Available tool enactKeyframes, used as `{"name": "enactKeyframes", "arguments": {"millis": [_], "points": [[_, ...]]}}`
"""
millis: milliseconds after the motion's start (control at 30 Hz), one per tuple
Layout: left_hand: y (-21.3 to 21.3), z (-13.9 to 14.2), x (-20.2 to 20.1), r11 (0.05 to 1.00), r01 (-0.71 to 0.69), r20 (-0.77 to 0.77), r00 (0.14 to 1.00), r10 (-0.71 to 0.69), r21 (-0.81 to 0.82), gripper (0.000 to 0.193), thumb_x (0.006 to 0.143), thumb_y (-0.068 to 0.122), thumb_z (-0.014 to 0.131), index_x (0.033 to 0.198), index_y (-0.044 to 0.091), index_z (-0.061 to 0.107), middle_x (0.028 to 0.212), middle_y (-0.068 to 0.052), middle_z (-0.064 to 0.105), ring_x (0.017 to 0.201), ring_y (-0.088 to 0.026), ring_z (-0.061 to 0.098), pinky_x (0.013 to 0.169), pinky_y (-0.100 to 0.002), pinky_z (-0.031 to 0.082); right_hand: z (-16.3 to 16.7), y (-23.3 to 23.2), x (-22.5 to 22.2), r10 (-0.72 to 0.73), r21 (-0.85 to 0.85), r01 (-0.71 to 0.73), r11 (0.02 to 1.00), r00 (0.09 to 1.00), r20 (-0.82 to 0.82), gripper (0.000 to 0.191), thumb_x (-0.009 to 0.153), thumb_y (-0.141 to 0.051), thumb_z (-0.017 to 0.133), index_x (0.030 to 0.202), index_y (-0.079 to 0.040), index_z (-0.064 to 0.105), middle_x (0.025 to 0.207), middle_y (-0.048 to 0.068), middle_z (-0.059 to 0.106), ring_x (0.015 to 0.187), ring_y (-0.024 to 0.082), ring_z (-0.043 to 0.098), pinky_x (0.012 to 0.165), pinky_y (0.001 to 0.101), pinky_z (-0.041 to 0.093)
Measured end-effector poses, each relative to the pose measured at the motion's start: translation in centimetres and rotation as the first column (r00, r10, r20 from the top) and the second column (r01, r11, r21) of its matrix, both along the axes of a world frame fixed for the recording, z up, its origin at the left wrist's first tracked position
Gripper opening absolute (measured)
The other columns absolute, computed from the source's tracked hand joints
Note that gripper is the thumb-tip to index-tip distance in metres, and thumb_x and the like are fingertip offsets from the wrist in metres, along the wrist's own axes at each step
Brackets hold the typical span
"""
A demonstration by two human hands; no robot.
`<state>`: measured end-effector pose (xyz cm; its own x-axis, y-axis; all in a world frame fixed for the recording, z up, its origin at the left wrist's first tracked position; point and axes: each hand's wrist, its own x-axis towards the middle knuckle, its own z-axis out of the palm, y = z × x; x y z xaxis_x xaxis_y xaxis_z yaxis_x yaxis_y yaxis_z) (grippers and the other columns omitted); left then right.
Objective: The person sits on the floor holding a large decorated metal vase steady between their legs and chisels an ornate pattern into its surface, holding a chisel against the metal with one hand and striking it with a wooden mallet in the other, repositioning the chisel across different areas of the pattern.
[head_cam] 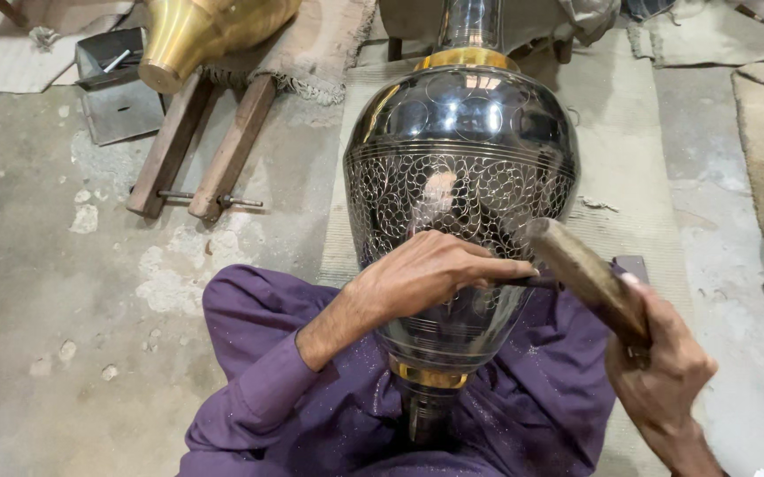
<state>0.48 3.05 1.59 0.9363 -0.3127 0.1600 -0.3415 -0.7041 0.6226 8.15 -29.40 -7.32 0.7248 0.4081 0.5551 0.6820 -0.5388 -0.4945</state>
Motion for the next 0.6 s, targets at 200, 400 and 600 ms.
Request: {"name": "enactKeyframes", "arguments": {"millis": [200, 400, 600], "points": [[-0.6, -1.4, -1.2, 0.989, -0.142, 0.066, 0.987, 0.144, -0.039, 0.052, 0.098, 0.014, 0.062, 0.146, 0.032, 0.055, 0.100, 0.000, 0.076, 0.068, -0.013, 0.071, 0.062, -0.032, 0.062, 5.4, 0.8, 1.2, -0.071, -0.287, 0.102, 0.953, 0.991, 0.116, 0.052, 0.091, -0.002, 0.075, 0.140, -0.015, 0.062, 0.093, 0.011, 0.074, 0.060, 0.021, 0.063, 0.054, 0.0362, 0.052], [-1.7, -4.2, -2.5, 0.939, -0.296, 0.258, 0.907, 0.334, -0.175, 0.055, 0.097, 0.016, 0.068, 0.148, 0.028, 0.053, 0.100, -0.001, 0.074, 0.079, -0.014, 0.072, 0.072, -0.030, 0.066, 10.8, 3.1, 2.0, 0.126, -0.369, -0.076, 0.926, 0.986, 0.114, 0.052, 0.085, -0.007, 0.075, 0.133, -0.019, 0.058, 0.097, 0.005, 0.075, 0.069, 0.019, 0.071, 0.059, 0.0317, 0.057], [-2.9, -5.6, -3.4, 0.811, -0.417, 0.213, 0.821, 0.530, -0.411, 0.046, 0.098, 0.012, 0.070, 0.142, 0.020, 0.058, 0.110, -0.007, 0.078, 0.088, -0.016, 0.078, 0.073, -0.028, 0.068, 13.7, 4.5, 4.1, 0.202, -0.386, -0.151, 0.910, 0.975, 0.096, 0.059, 0.094, -0.012, 0.075, 0.148, -0.014, 0.052, 0.097, 0.011, 0.072, 0.072, 0.019, 0.070, 0.066, 0.0321, 0.059]]}}
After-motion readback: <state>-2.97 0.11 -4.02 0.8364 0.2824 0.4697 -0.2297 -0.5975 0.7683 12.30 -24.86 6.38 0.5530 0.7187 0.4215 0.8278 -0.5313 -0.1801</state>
